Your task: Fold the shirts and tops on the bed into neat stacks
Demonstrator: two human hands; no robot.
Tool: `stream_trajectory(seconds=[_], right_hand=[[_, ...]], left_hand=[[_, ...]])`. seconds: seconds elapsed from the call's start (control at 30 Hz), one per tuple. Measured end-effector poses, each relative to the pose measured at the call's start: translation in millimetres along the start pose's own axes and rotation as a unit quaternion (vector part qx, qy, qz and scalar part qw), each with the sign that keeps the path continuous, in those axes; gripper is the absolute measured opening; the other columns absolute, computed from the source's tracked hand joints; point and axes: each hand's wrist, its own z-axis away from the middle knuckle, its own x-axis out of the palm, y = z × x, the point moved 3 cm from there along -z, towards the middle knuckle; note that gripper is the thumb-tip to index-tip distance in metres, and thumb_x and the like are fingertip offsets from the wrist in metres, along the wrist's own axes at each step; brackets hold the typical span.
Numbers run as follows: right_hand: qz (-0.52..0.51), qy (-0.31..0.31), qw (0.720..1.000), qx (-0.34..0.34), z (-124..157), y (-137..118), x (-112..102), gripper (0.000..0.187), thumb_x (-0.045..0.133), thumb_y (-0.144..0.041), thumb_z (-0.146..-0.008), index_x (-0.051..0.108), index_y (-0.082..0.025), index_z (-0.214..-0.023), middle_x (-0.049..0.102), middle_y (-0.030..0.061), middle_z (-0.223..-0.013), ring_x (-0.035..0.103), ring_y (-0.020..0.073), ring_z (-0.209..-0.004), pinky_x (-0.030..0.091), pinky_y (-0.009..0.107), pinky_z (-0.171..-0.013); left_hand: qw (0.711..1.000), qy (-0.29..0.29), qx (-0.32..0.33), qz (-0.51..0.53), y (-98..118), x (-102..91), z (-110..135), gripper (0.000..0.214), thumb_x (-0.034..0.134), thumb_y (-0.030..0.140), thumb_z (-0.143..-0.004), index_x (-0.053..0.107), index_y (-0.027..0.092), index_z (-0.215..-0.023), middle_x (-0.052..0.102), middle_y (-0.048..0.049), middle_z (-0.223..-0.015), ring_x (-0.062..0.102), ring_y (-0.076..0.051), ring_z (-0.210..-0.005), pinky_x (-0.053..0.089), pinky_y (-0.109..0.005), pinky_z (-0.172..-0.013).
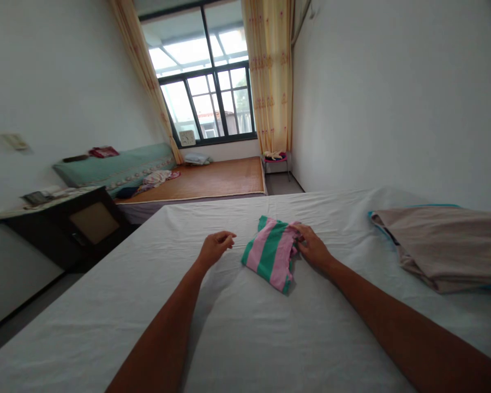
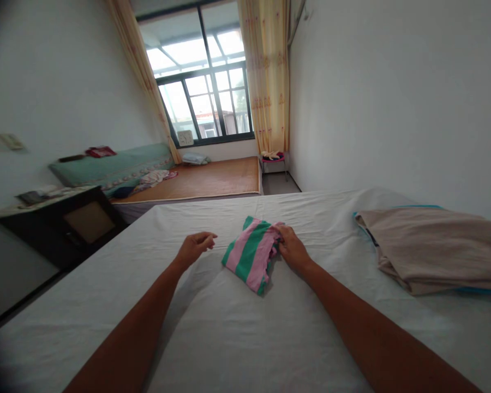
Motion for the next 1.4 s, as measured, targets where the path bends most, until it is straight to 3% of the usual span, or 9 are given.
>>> stream_trajectory(seconds=[0.1,0.17,0.3,0.4,0.63,0.87,1.1,1.23,1.4], right_hand=[[0.067,-0.004,0.998,0.012,1,6,-2,0.057,0.047,-0.020,-0.079,0.046,-0.019,-0.136,0.047,0.0125,-0.139,0.042,0.0253,-0.128,0.035,0.046,-0.106],[0.090,-0.039,0.995,0.018,1,7,-4,0.054,0.050,-0.023,-0.080,0.049,-0.021,-0.134,0.054,0.0105,-0.134,0.049,0.0255,-0.121,0.036,0.045,-0.104],[0.097,-0.064,0.993,0.037,-1,5,-15,0.029,0.050,-0.029,-0.083,0.068,-0.023,-0.104,0.071,0.0059,-0.102,0.061,0.0233,-0.095,0.045,0.040,-0.091],[0.105,-0.041,0.992,0.054,-1,7,-20,0.023,0.048,-0.025,-0.082,0.070,-0.022,-0.090,0.070,0.0052,-0.091,0.061,0.0220,-0.090,0.046,0.038,-0.087],[0.094,-0.035,0.995,0.028,4,11,-9,0.043,0.052,-0.022,-0.080,0.058,-0.019,-0.122,0.061,0.0088,-0.121,0.057,0.0215,-0.106,0.042,0.039,-0.098],[0.024,-0.042,0.998,0.045,1,-10,-11,0.025,0.050,-0.029,-0.084,0.067,-0.023,-0.102,0.067,0.0055,-0.098,0.061,0.0212,-0.090,0.048,0.037,-0.086],[-0.086,-0.052,0.990,-0.097,8,-105,-2,0.015,0.049,-0.032,-0.091,0.062,-0.025,-0.095,0.066,0.0041,-0.098,0.061,0.0196,-0.095,0.047,0.036,-0.090],[-0.103,-0.058,0.982,-0.145,13,-127,3,0.018,0.046,-0.026,-0.091,0.058,-0.026,-0.105,0.062,0.0053,-0.117,0.056,0.0202,-0.112,0.043,0.038,-0.099],[-0.040,0.035,0.998,-0.019,8,-70,0,0.038,0.045,-0.031,-0.089,0.047,-0.023,-0.126,0.056,0.0106,-0.122,0.060,0.0219,-0.100,0.049,0.041,-0.089]], left_hand=[[0.979,-0.174,0.105,-0.004,20,22.1,9,0.036,0.067,0.039,-0.072,0.072,0.020,-0.102,0.070,-0.0069,-0.102,0.064,-0.020,-0.091,0.050,-0.028,-0.077],[0.961,-0.213,0.160,-0.074,29,37.1,16,0.037,0.072,0.034,-0.068,0.071,0.023,-0.104,0.066,-0.0062,-0.111,0.059,-0.022,-0.101,0.047,-0.030,-0.088],[0.969,-0.139,0.143,-0.148,28,51.1,17,0.019,0.059,0.032,-0.081,0.072,0.024,-0.092,0.067,-0.0053,-0.101,0.059,-0.020,-0.096,0.045,-0.030,-0.087],[0.988,-0.114,0.092,-0.054,21,46.9,13,0.027,0.052,0.040,-0.085,0.069,0.019,-0.080,0.069,-0.0051,-0.086,0.061,-0.017,-0.081,0.048,-0.027,-0.076],[0.965,0.064,-0.069,0.247,15,8.5,6,0.042,0.054,0.059,-0.077,0.055,0.016,-0.081,0.068,-0.0053,-0.078,0.066,-0.017,-0.078,0.048,-0.025,-0.067],[0.993,-0.065,0.077,0.060,51,57.0,23,0.036,0.049,0.050,-0.086,0.064,0.018,-0.091,0.067,-0.0057,-0.086,0.060,-0.016,-0.077,0.047,-0.027,-0.068],[0.989,-0.003,0.112,-0.101,69,81.4,39,0.045,0.068,0.043,-0.073,0.056,0.020,-0.110,0.062,-0.0081,-0.105,0.058,-0.021,-0.089,0.047,-0.033,-0.077],[0.995,0.007,0.091,0.048,57,74.3,27,0.023,0.052,0.038,-0.084,0.060,0.019,-0.092,0.063,-0.0025,-0.082,0.058,-0.015,-0.074,0.048,-0.027,-0.070],[0.921,0.180,-0.063,0.340,10,25.3,3,0.024,0.052,0.040,-0.081,0.055,0.017,-0.078,0.056,0.0030,-0.067,0.054,-0.009,-0.060,0.050,-0.024,-0.065]])
